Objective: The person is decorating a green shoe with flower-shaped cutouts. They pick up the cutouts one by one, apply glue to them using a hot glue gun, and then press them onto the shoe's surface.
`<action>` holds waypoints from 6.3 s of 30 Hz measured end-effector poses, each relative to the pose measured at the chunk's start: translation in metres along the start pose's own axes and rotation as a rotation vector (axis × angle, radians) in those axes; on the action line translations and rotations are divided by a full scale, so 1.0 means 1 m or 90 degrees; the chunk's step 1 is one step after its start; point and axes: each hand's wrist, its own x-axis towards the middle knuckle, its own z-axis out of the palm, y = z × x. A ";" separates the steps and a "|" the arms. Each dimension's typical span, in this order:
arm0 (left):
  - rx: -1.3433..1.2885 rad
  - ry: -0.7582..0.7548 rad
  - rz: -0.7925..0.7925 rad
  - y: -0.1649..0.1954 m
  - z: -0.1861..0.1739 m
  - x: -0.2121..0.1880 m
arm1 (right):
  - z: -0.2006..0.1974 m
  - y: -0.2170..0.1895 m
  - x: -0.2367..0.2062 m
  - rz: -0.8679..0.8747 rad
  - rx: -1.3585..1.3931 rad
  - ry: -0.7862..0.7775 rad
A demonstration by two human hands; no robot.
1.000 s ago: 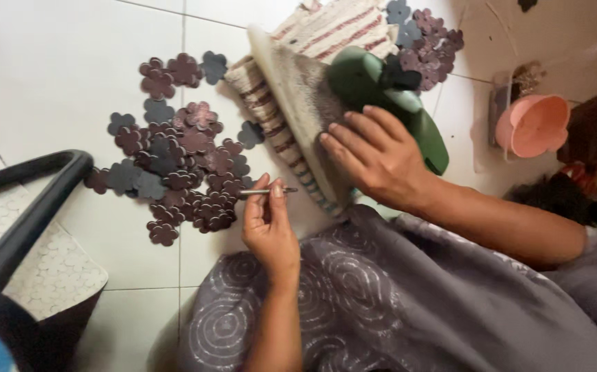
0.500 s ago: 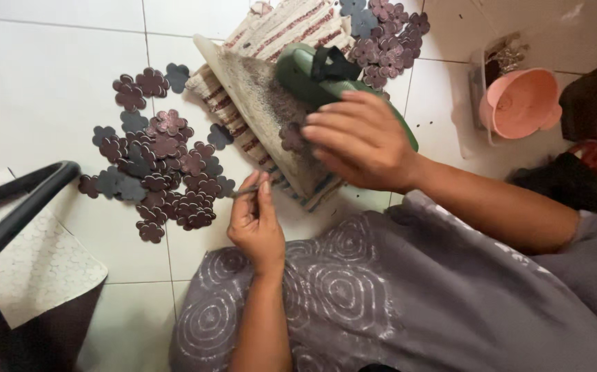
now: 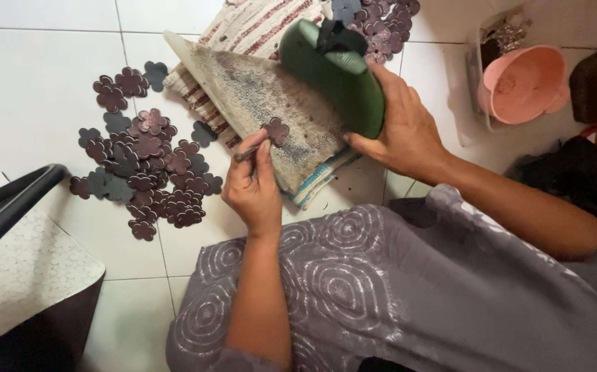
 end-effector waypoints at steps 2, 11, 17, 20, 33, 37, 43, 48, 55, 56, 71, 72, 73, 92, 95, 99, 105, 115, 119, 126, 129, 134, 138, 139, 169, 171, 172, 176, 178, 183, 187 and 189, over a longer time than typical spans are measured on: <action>0.018 0.002 -0.008 -0.001 0.002 0.000 | -0.001 0.003 -0.002 -0.003 0.004 0.005; 0.049 0.013 0.005 0.000 0.006 0.002 | 0.002 0.003 -0.004 -0.027 -0.021 0.030; 0.085 0.004 0.043 0.001 0.006 0.003 | 0.004 0.006 -0.004 -0.037 -0.024 0.037; 0.086 0.007 0.049 0.002 0.007 0.004 | 0.006 0.007 -0.004 -0.040 -0.034 0.034; 0.152 -0.001 0.098 0.002 0.008 0.011 | -0.011 0.001 -0.001 -0.024 -0.043 -0.037; 0.161 0.012 0.095 0.002 0.007 0.011 | -0.013 0.000 -0.005 -0.046 -0.029 -0.032; 0.175 -0.016 0.115 0.006 0.004 0.010 | -0.012 -0.007 -0.009 0.020 0.008 -0.053; 0.248 -0.024 0.194 0.009 0.003 0.012 | -0.037 -0.022 -0.014 -0.007 -0.011 -0.080; 0.278 -0.065 0.155 0.007 0.001 0.016 | -0.101 -0.066 -0.041 -0.527 -0.060 0.028; 0.261 -0.053 0.154 0.006 0.002 0.015 | -0.097 -0.069 -0.038 -0.133 -0.115 -0.293; 0.206 -0.065 0.160 -0.003 0.000 0.015 | -0.055 -0.081 -0.023 -0.154 -0.027 -0.077; 0.203 -0.065 0.149 -0.001 0.000 0.015 | -0.053 -0.080 -0.022 -0.166 -0.021 -0.070; 0.205 -0.075 0.136 0.001 0.000 0.014 | -0.052 -0.078 -0.022 -0.178 -0.017 -0.062; 0.232 -0.110 0.153 0.003 -0.003 0.018 | -0.065 -0.084 -0.019 -0.166 -0.032 -0.118; 0.223 -0.108 0.173 0.004 -0.003 0.018 | -0.077 -0.070 -0.029 -0.205 0.058 -0.113; 0.188 -0.041 0.222 0.012 0.001 0.020 | -0.100 -0.059 -0.048 -0.106 0.138 -0.171; 0.274 -0.117 0.135 0.009 -0.001 0.021 | -0.058 -0.058 -0.027 -0.188 -0.077 -0.229; 0.161 -0.050 0.179 0.019 0.000 0.021 | -0.098 -0.064 -0.040 -0.127 -0.019 -0.267; 0.200 -0.082 0.150 0.013 -0.001 0.024 | -0.060 -0.059 -0.026 -0.265 -0.145 -0.082; 0.178 -0.022 0.108 0.013 -0.002 0.016 | -0.050 -0.055 -0.009 -0.059 0.002 -0.132; 0.155 -0.011 0.036 0.020 -0.007 0.020 | -0.037 -0.057 0.009 -0.095 -0.016 -0.089; 0.058 0.031 0.070 0.042 -0.019 0.016 | -0.021 -0.058 0.014 -0.236 -0.251 0.059; 0.053 0.022 0.117 0.066 -0.025 0.005 | -0.036 -0.062 -0.002 -0.243 -0.003 0.098; 0.043 0.008 0.132 0.072 -0.023 0.002 | -0.038 -0.064 -0.006 -0.226 0.085 0.065; -0.355 0.214 -0.496 0.004 -0.070 -0.087 | -0.067 -0.031 0.048 -0.166 0.008 0.174; -0.364 0.268 -0.526 -0.016 -0.070 -0.077 | -0.057 -0.060 0.045 -0.223 0.063 0.174; -0.363 0.271 -0.503 -0.024 -0.069 -0.073 | -0.050 -0.075 0.044 -0.290 0.045 0.122; -0.340 0.285 -0.464 -0.049 -0.067 -0.052 | 0.016 -0.128 0.064 -0.469 0.056 -0.074; -0.337 0.282 -0.464 -0.053 -0.065 -0.047 | 0.052 -0.148 0.075 -0.471 0.046 -0.143; -0.304 0.251 -0.433 -0.059 -0.069 -0.029 | 0.126 -0.191 0.117 -0.408 0.044 -0.217; -0.262 0.251 -0.453 -0.056 -0.080 -0.022 | 0.159 -0.209 0.143 -0.439 0.074 -0.150; -0.274 0.247 -0.452 -0.055 -0.083 -0.020 | 0.170 -0.211 0.153 -0.421 0.065 -0.186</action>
